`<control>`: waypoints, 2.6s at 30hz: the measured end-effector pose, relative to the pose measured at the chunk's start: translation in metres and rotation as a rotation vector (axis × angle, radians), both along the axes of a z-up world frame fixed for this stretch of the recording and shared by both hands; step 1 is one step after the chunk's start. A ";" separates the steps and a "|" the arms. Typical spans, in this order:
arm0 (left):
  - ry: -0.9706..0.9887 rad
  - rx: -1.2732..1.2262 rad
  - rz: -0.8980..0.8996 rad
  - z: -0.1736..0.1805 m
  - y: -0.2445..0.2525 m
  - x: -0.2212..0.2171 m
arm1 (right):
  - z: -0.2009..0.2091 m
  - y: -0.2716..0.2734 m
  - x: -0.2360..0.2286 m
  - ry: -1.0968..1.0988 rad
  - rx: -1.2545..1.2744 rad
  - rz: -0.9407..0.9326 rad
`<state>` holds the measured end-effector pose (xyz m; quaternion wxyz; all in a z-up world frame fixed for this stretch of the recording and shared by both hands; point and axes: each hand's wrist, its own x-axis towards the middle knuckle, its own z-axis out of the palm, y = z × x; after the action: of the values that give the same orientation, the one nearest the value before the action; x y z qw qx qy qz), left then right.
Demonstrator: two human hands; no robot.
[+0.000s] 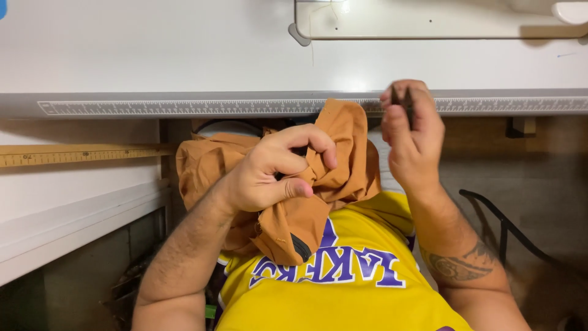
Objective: Trimming excess threads from a brown fabric or leather item using thread snips at a sewing station.
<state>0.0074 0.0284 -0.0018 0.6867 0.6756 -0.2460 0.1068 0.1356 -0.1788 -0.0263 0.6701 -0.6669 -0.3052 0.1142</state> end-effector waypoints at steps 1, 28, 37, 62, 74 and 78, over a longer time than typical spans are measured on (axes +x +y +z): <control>-0.017 -0.005 0.032 -0.003 0.001 -0.003 | 0.005 -0.004 -0.002 -0.120 -0.017 -0.056; -0.056 0.046 0.029 0.017 -0.010 -0.014 | 0.091 -0.001 -0.036 -1.350 -0.417 0.224; -0.053 0.043 0.033 0.013 -0.012 -0.015 | 0.086 -0.003 -0.039 -1.359 -0.415 0.216; -0.068 -0.028 -0.061 0.022 -0.013 -0.020 | 0.036 -0.007 -0.019 0.097 -0.250 0.438; 0.216 0.435 0.285 0.017 0.010 -0.041 | 0.013 -0.018 -0.052 -0.262 0.001 -0.114; 0.486 0.844 0.357 0.003 -0.004 -0.027 | 0.023 -0.015 -0.051 -0.443 -0.010 -0.055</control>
<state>-0.0199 0.0249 0.0012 0.3630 0.9305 0.0183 -0.0462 0.0845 -0.1936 -0.0031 0.5865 -0.6870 -0.4258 -0.0520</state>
